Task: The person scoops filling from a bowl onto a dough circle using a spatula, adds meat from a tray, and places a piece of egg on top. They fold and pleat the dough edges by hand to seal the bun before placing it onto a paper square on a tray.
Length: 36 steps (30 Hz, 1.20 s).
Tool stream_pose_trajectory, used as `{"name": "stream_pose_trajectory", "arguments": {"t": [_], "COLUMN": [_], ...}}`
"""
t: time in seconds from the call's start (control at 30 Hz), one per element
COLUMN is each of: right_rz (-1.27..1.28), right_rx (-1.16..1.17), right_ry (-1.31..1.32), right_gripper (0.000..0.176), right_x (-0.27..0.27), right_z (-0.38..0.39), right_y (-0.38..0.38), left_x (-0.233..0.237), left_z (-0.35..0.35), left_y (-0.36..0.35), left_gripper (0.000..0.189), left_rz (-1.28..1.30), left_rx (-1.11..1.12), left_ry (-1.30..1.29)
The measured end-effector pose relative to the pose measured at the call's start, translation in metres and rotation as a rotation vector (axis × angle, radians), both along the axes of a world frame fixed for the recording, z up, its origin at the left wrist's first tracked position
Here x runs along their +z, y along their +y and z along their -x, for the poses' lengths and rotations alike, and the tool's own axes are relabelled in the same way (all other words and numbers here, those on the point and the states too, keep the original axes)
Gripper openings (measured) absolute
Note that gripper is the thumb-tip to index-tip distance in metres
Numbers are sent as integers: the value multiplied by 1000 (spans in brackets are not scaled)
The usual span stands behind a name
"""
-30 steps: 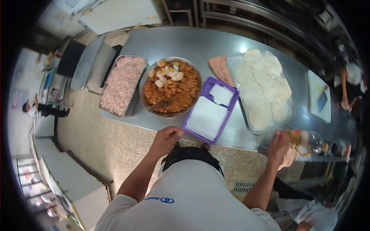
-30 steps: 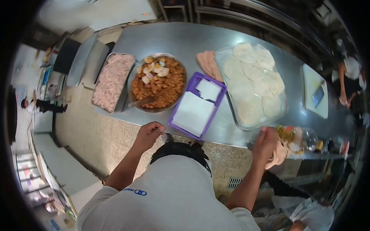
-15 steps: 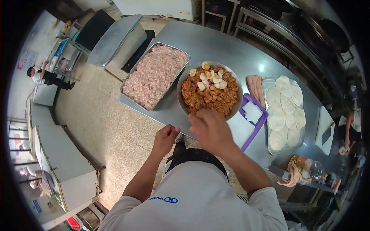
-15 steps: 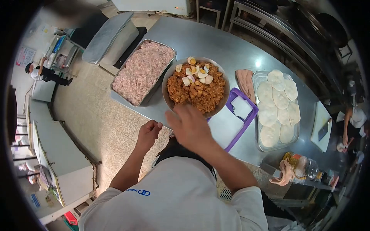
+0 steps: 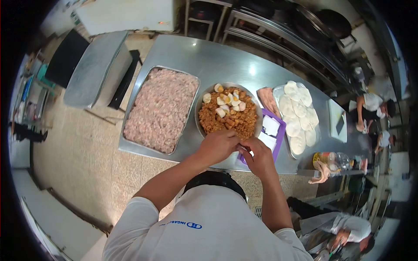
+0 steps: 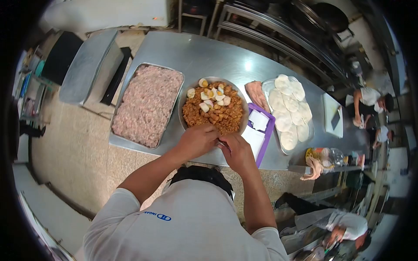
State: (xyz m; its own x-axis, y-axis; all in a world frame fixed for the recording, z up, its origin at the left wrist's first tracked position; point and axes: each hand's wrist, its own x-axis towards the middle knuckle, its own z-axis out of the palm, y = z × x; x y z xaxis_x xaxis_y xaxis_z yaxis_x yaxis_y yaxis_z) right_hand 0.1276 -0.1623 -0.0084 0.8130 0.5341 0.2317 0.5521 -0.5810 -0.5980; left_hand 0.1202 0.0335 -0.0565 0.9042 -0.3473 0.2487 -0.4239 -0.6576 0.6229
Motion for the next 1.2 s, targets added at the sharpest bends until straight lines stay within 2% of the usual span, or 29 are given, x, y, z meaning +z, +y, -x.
{"name": "stream_pose_trajectory", "arguments": {"t": [0.07, 0.17, 0.3, 0.37, 0.5, 0.57, 0.6, 0.63, 0.67, 0.7, 0.73, 0.8, 0.93, 0.97, 1.1, 1.2], "right_rz": [-28, -103, -150, -42, -72, -183, -289, -398, -632, -870, -878, -1060, -945, -802, -763, -504], "right_rx": [0, -76, -135, -104, -179, -490, -631, -769, -779, -771, -762, -815, -736, -679, -407, -314], "right_ry": [1, -95, -60, -131, -230, -250, -169, -87, -45, -1, 6, 66, -59, -98, -109, -180], "right_gripper": [14, 14, 13, 12, 11, 7, 5, 10, 10, 11, 11, 14, 15, 16, 17, 15], "right_x": [0, -3, -3, -2, 9, 25, 25, 24, 22, 19, 15, 9, 18, 31, 38, 45], "right_z": [6, 14, 5, -2, -3, 1, 0, -3, -6, -10, -13, -18, -67, -84, -180, -236], "right_y": [-7, -1, 14, 12, -13, -41, -59, -79, -95, -108, -121, -136, -135, -129, -94, -49], "left_x": [-1, -7, 11, 18, 45, 44, 42, 41, 37, 31, 27, 26, 34, 38, 52, 48], "left_z": [-5, -17, -22, -19, -8, 2, 7, 10, 13, 15, 16, 19, 21, 21, 28, 48], "left_y": [14, 21, 18, 26, 57, 71, 77, 81, 81, 82, 82, 84, 83, 82, 73, 65], "left_gripper": [26, 21, 16, 15, 19, 20, 20, 20, 20, 19, 18, 17, 16, 16, 16, 17], "left_rz": [97, 107, 70, 243, 413, 532, 608, 681, 675, 787, 898, 909, 912, 903, 854, 844], "left_rx": [-27, -83, -139, -31, 192, 304, 361, 420, 413, 473, 540, 550, 606, 608, 622, 648], "left_ry": [-72, -126, -141, -122, -57, -45, 25, 92, 98, 93, 83, 48, -49, -54, -50, -21]}}
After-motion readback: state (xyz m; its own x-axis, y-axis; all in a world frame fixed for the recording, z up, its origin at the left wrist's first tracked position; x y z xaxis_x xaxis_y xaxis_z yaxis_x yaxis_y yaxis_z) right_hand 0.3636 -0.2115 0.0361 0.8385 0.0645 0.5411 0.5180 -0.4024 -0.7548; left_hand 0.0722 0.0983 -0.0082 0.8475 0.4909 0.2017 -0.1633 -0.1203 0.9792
